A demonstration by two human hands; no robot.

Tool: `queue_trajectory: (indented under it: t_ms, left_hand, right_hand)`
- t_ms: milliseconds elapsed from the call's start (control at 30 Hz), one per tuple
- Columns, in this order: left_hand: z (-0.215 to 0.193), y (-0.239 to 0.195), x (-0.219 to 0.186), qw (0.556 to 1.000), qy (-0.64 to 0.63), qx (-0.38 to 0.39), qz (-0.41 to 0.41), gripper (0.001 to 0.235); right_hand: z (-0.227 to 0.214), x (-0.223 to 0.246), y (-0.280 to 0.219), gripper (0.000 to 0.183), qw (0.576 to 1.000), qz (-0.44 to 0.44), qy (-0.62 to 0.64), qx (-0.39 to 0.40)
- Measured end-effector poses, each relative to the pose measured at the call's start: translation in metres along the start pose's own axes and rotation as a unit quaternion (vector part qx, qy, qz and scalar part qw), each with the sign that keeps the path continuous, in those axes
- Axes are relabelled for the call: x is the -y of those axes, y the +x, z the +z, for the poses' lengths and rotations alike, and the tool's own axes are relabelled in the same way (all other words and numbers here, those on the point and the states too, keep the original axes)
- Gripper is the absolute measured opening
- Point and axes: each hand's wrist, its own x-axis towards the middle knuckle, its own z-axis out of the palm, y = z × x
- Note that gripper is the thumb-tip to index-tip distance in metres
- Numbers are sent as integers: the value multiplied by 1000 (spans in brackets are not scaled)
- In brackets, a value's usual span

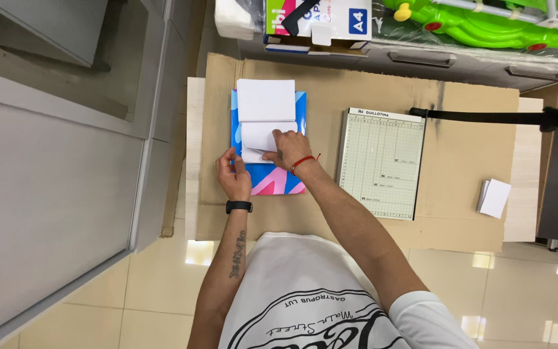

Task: The person repeatedly picks up sheets of paper from a stack, aligns them on a paper cutter, and cuts them into smaller pieces using the cutter's blade. The cut pieces are stacked on the table.

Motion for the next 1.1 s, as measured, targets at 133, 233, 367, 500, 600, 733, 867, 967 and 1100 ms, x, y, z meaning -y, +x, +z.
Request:
queue_trajectory:
  t_ms: [133, 233, 367, 500, 600, 733, 867, 967, 1100]
  left_hand:
    - [5, 13, -28, 994, -69, 57, -69, 30]
    - [2, 22, -64, 972, -86, 107, -192, 59]
    - [13, 34, -53, 971, 22, 149, -186, 55]
    - [32, 54, 19, 966, 150, 190, -95, 30]
    - [25, 49, -1, 966, 174, 190, -24, 30]
    - [19, 19, -36, 975, 98, 197, 12, 22]
    - [43, -25, -60, 961, 4, 276, 32, 17]
    - [70, -63, -77, 939, 19, 339, 51, 12]
    - [118, -111, -73, 899, 74, 424, 83, 20]
  right_hand:
    - [8, -7, 5, 79, 1000, 3, -4, -2]
    - [-3, -6, -4, 110, 999, 6, -12, 33]
    - [-21, -9, -19, 131, 995, -7, 35, 88]
    - [-20, -25, -31, 111, 991, -41, 86, 90]
    - [41, -75, -41, 70, 939, -61, 259, -220]
    - [45, -101, -89, 67, 901, 136, 367, -189]
    - [65, -140, -132, 42, 741, 161, 629, -169]
    - [102, -192, -167, 25, 692, 171, 652, -258]
    - [83, -216, -234, 16, 693, 157, 611, -350]
